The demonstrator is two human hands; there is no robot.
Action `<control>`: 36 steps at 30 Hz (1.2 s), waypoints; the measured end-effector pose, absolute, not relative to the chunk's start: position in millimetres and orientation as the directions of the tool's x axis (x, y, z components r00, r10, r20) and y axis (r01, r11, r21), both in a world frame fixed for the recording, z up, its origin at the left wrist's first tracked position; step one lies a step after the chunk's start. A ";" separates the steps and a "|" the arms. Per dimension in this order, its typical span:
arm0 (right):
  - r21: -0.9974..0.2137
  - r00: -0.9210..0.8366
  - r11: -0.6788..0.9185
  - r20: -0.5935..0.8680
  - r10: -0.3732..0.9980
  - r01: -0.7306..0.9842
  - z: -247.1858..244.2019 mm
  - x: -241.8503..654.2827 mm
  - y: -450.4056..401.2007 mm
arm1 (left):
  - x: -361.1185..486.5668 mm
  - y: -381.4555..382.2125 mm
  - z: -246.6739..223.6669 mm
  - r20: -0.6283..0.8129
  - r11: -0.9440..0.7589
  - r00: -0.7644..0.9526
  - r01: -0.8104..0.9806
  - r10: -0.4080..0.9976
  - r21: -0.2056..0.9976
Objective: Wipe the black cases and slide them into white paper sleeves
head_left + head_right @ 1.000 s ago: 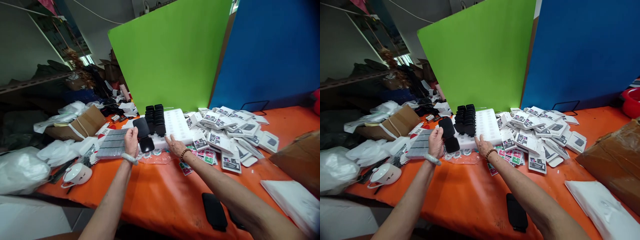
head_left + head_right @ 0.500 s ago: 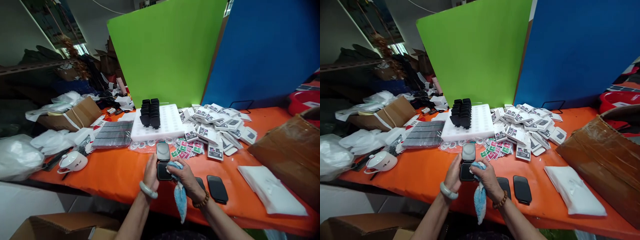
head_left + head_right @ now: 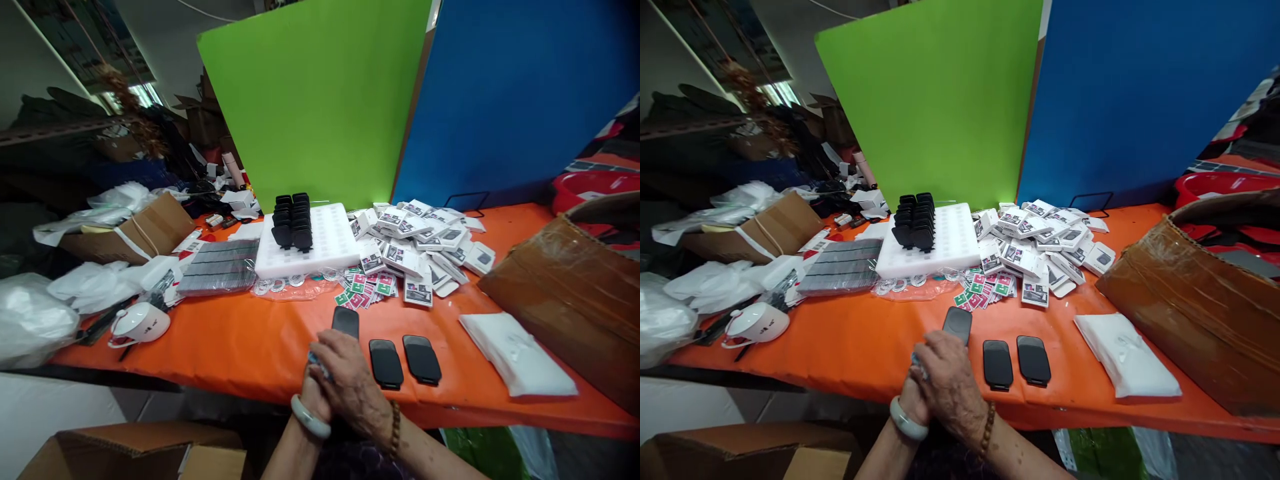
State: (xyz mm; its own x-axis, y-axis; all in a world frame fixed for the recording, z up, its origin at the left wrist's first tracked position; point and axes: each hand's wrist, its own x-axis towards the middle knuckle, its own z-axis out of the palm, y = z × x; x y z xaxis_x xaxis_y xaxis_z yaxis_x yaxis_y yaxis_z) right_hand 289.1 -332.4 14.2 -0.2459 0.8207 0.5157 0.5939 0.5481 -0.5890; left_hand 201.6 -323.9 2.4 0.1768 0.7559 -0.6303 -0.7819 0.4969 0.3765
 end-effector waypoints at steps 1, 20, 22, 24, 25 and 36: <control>-0.565 -0.280 0.572 0.521 0.806 0.594 11.1 285.9 -330.5 | 205.9 -330.2 1.2 -0.636 0.494 0.166 -0.782 0.754 0.381; -0.913 0.331 -0.039 0.108 0.938 0.406 -9.6 376.1 -233.4 | 207.7 -365.0 18.9 -0.636 0.648 0.303 -0.634 0.710 0.422; -0.943 0.297 -0.073 0.028 0.954 0.325 0.7 385.4 -236.2 | 202.6 -364.0 22.7 -0.646 0.638 0.305 -0.673 0.700 0.374; -0.961 0.096 -0.113 -0.092 0.991 0.253 10.6 384.1 -248.2 | 197.0 -359.6 24.8 -0.657 0.611 0.297 -0.727 0.693 0.315; -0.963 -0.034 -0.160 -0.171 0.985 0.216 14.0 379.7 -256.3 | 194.0 -356.5 25.3 -0.664 0.598 0.298 -0.750 0.686 0.281; -0.929 -0.315 -0.362 -0.366 0.876 0.072 2.2 303.5 -267.8 | 160.8 -337.0 11.9 -0.739 0.467 0.170 -0.857 0.652 0.215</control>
State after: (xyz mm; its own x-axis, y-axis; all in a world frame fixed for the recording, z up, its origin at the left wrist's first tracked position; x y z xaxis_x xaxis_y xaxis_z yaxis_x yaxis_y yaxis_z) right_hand 303.5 -267.8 2.2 -0.3147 0.8758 -0.3659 0.0724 -0.3622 -0.9293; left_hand 160.8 -337.0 11.9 0.1701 0.6522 -0.7387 -0.8574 0.4675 0.2153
